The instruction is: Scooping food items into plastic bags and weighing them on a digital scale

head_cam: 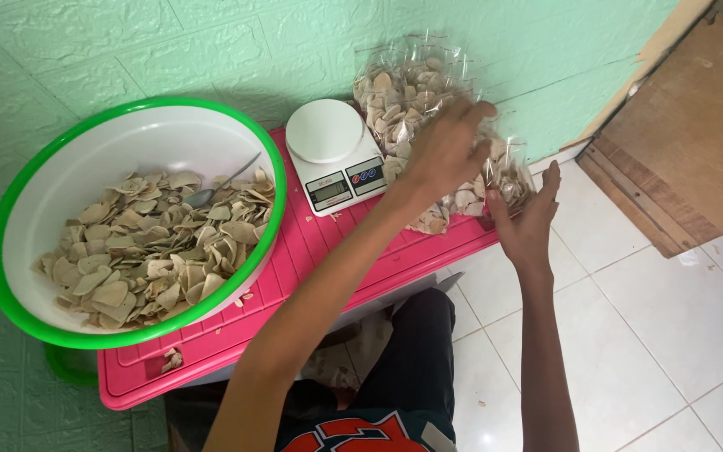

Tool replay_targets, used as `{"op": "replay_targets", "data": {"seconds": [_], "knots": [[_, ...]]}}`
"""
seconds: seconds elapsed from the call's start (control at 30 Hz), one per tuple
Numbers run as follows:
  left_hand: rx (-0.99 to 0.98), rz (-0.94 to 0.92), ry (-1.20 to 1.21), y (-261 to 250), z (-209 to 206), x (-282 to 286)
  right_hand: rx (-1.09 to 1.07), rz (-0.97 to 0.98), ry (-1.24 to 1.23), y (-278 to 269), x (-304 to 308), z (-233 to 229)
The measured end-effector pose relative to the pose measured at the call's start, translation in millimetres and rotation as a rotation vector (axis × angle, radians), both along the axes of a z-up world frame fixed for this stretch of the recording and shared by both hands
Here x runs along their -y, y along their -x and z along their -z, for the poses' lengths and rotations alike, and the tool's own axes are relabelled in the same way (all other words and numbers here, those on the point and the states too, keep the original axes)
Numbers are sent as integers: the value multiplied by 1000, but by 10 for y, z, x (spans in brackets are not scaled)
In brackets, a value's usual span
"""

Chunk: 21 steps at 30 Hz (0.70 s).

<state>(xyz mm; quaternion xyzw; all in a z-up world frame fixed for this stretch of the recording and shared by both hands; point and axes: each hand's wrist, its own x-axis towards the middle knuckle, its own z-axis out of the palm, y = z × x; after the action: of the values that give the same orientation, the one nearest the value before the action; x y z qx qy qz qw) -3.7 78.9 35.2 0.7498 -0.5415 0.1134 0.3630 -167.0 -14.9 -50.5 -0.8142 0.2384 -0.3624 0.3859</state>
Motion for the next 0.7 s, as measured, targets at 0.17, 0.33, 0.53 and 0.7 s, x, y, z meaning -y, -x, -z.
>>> {"op": "replay_targets", "data": {"seconds": [0.17,0.33,0.53,0.7], "knots": [[-20,-76,291,190,-68,-686,106,-5,52,99,-30,-36],[-329,-47,361,354,-302,-1392,417,-17,185,216,-183,-412],[-524,66,306,1502,-1787,-2488,605,-140,355,55,-688,-1021],[-609,271,98,1873,-1764,-2608,587,-223,88,-262,-1404,-1337]]}}
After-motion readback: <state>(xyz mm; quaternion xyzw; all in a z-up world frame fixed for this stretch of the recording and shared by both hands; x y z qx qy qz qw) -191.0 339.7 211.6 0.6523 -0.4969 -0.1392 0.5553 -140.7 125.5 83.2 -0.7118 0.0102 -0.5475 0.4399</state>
